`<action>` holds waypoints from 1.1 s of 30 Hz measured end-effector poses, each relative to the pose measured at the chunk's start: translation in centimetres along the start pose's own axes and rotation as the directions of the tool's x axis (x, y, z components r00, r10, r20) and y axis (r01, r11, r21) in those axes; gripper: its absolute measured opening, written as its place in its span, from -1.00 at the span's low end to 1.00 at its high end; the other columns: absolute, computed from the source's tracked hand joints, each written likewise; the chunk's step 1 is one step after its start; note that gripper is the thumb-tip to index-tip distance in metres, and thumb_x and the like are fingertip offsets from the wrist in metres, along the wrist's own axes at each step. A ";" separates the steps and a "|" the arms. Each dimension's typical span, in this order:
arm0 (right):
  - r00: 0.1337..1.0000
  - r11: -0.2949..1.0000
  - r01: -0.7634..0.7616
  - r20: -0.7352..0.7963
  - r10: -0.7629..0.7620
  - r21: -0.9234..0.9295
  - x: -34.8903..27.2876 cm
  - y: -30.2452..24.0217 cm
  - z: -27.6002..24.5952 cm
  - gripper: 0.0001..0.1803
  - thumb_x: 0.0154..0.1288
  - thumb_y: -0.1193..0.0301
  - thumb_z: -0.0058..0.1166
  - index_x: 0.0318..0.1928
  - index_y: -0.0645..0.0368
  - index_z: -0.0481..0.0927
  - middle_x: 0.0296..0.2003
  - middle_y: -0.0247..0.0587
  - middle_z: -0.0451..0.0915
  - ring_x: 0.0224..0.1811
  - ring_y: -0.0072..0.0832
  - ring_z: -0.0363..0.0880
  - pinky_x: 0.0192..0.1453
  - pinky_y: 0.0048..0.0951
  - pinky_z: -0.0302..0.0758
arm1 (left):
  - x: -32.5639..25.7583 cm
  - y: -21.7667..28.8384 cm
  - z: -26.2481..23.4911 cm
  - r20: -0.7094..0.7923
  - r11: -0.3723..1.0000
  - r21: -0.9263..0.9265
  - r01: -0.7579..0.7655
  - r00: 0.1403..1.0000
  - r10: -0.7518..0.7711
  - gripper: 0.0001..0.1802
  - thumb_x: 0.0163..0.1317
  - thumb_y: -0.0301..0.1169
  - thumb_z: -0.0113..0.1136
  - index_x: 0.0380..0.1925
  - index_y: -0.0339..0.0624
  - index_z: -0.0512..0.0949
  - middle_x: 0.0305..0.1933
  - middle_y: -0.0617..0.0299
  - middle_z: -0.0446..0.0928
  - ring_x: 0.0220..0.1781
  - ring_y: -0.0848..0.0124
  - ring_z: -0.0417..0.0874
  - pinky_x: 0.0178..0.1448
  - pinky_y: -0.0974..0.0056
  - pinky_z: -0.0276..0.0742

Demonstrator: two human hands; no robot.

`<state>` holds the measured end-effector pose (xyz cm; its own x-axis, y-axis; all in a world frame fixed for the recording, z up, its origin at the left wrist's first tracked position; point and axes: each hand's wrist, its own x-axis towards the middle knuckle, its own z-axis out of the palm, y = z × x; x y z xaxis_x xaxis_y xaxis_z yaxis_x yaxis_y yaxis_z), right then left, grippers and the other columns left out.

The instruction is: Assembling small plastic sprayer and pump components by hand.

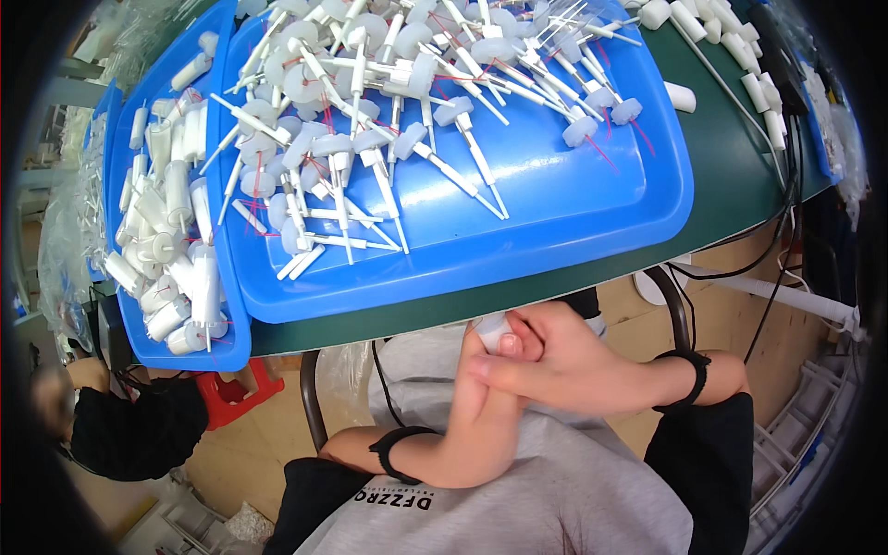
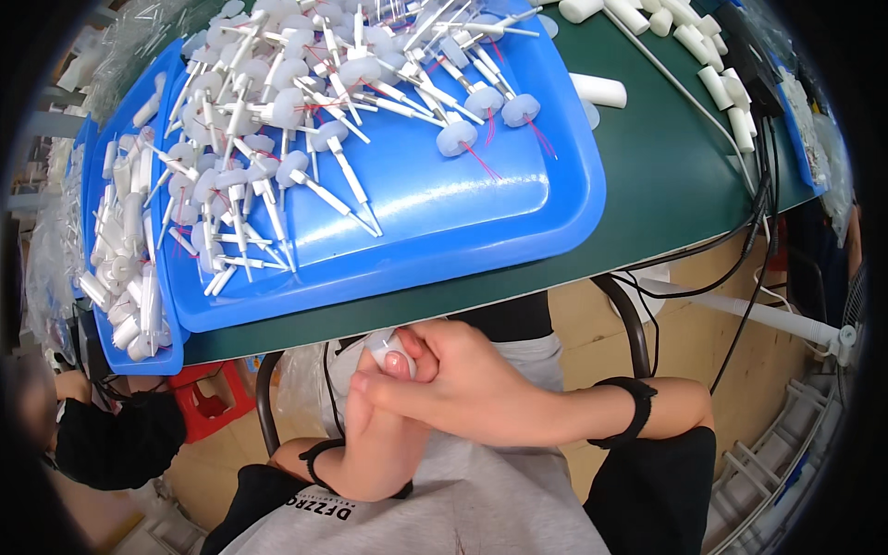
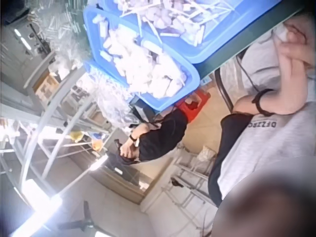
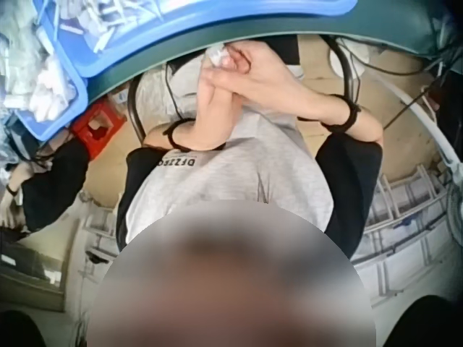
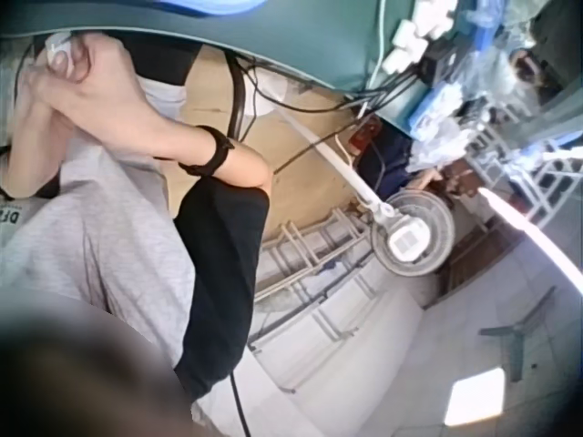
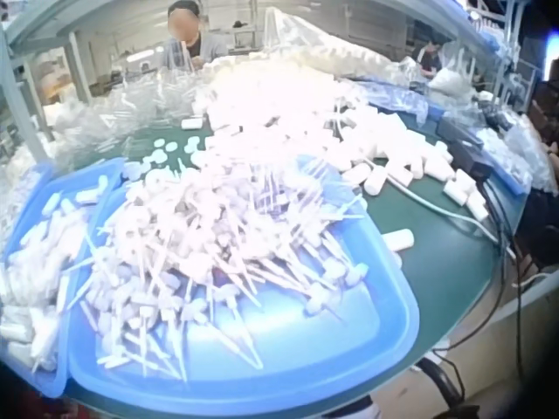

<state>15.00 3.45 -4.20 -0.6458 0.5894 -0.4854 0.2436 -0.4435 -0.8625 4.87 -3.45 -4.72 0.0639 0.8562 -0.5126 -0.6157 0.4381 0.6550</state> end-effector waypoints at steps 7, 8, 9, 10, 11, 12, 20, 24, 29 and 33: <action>0.999 0.987 0.005 -0.035 0.001 0.159 0.3 -0.6 -1.3 -0.72 0.04 0.42 0.13 -0.23 0.28 0.44 -0.46 -0.41 0.32 -0.40 -0.69 0.21 -0.30 -0.62 0.28 | 0.8 -2.3 1.5 -0.140 0.967 -0.082 -0.240 0.964 0.227 -0.80 0.36 -0.28 -0.19 -0.22 -0.19 0.24 -0.26 0.27 0.27 -0.19 0.52 0.26 -0.01 0.42 0.19; 0.999 0.988 0.006 -0.048 0.002 0.154 0.3 -0.6 -1.2 -0.73 0.03 0.45 0.12 -0.24 0.28 0.44 -0.46 -0.42 0.32 -0.40 -0.70 0.21 -0.30 -0.62 0.28 | 0.7 -2.1 1.5 -0.113 0.966 -0.087 -0.243 0.966 0.233 -0.80 0.36 -0.29 -0.19 -0.22 -0.20 0.24 -0.26 0.26 0.26 -0.18 0.51 0.26 -0.01 0.41 0.19; 0.999 0.988 0.002 -0.045 0.006 0.157 0.3 -0.5 -1.0 -0.73 0.03 0.45 0.12 -0.24 0.28 0.44 -0.46 -0.42 0.32 -0.40 -0.70 0.21 -0.30 -0.62 0.28 | 0.7 -2.0 1.5 -0.118 0.967 -0.087 -0.241 0.966 0.230 -0.80 0.36 -0.29 -0.19 -0.22 -0.20 0.24 -0.26 0.26 0.26 -0.18 0.51 0.26 -0.01 0.41 0.19; 0.997 0.980 0.014 -0.078 0.002 0.200 0.2 -0.4 -0.8 -0.74 0.03 0.46 0.12 -0.25 0.27 0.44 -0.46 -0.43 0.32 -0.41 -0.70 0.22 -0.29 -0.62 0.28 | 0.6 -1.9 1.5 -0.111 0.968 -0.087 -0.236 0.968 0.227 -0.80 0.36 -0.30 -0.20 -0.22 -0.21 0.25 -0.26 0.27 0.27 -0.19 0.51 0.26 -0.01 0.42 0.19; 0.994 0.970 0.025 -0.107 0.000 0.240 0.2 -0.2 -0.7 -0.75 0.02 0.46 0.12 -0.27 0.27 0.44 -0.46 -0.43 0.32 -0.41 -0.70 0.22 -0.29 -0.62 0.28 | 0.6 -1.9 1.6 -0.107 0.968 -0.087 -0.234 0.969 0.225 -0.80 0.36 -0.31 -0.20 -0.22 -0.22 0.25 -0.26 0.27 0.27 -0.19 0.51 0.26 -0.02 0.42 0.20; 0.995 0.970 0.022 -0.101 0.003 0.242 0.3 -0.3 -0.7 -0.75 0.02 0.46 0.12 -0.27 0.27 0.44 -0.46 -0.43 0.32 -0.41 -0.70 0.22 -0.29 -0.62 0.28 | 0.6 -1.9 1.7 -0.113 0.968 -0.087 -0.235 0.968 0.225 -0.80 0.36 -0.31 -0.20 -0.22 -0.22 0.25 -0.26 0.27 0.27 -0.19 0.51 0.26 -0.02 0.42 0.20; 0.995 0.924 -0.057 -0.054 0.083 0.378 0.3 -1.2 -0.1 -0.76 0.07 0.46 0.12 -0.25 0.28 0.43 -0.42 -0.45 0.37 -0.36 -0.73 0.28 -0.25 -0.64 0.31 | 0.3 -0.5 1.5 -0.144 0.979 -0.056 -0.197 0.972 0.188 -0.79 0.36 -0.30 -0.17 -0.22 -0.23 0.29 -0.26 0.30 0.30 -0.20 0.56 0.31 -0.08 0.44 0.26; 0.983 0.876 -0.051 -0.131 0.129 0.479 0.1 -0.5 2.1 -0.70 0.11 0.42 0.12 -0.20 0.32 0.40 -0.34 -0.38 0.43 -0.27 -0.69 0.36 -0.17 -0.62 0.35 | 0.6 1.7 -1.3 0.076 0.992 0.118 -0.042 0.997 0.033 -0.80 0.38 -0.32 -0.22 -0.12 -0.19 0.25 -0.31 0.36 0.30 -0.33 0.64 0.28 -0.28 0.52 0.30; 0.995 0.900 -0.024 -0.073 0.062 0.436 -0.1 -1.0 3.9 -0.49 0.20 0.32 0.09 0.04 0.33 0.23 -0.43 -0.42 0.36 -0.48 -0.80 0.28 -0.46 -0.73 0.29 | 0.8 4.9 -4.2 0.358 0.975 0.094 0.201 0.907 -0.221 -0.77 0.38 -0.30 -0.23 -0.15 -0.22 0.29 -0.32 0.33 0.32 -0.33 0.59 0.33 -0.23 0.47 0.32; 0.995 0.987 0.035 0.091 -0.050 0.156 -2.1 -1.8 2.9 -0.35 0.02 0.27 0.26 0.02 0.30 0.22 -0.22 -0.15 0.42 -0.21 -0.50 0.44 -0.14 -0.48 0.41 | -0.4 5.8 -5.1 0.520 0.994 0.005 0.105 0.849 -0.092 -0.65 0.37 -0.26 -0.25 -0.04 -0.34 0.28 -0.27 0.16 0.40 -0.23 0.45 0.41 -0.05 0.32 0.33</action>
<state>13.80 1.02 -1.17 -0.7205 0.5466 -0.4266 0.1046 -0.5225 -0.8462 -2.71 -2.64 -3.52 0.5193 0.8291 -0.2073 -0.6014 0.5269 0.6007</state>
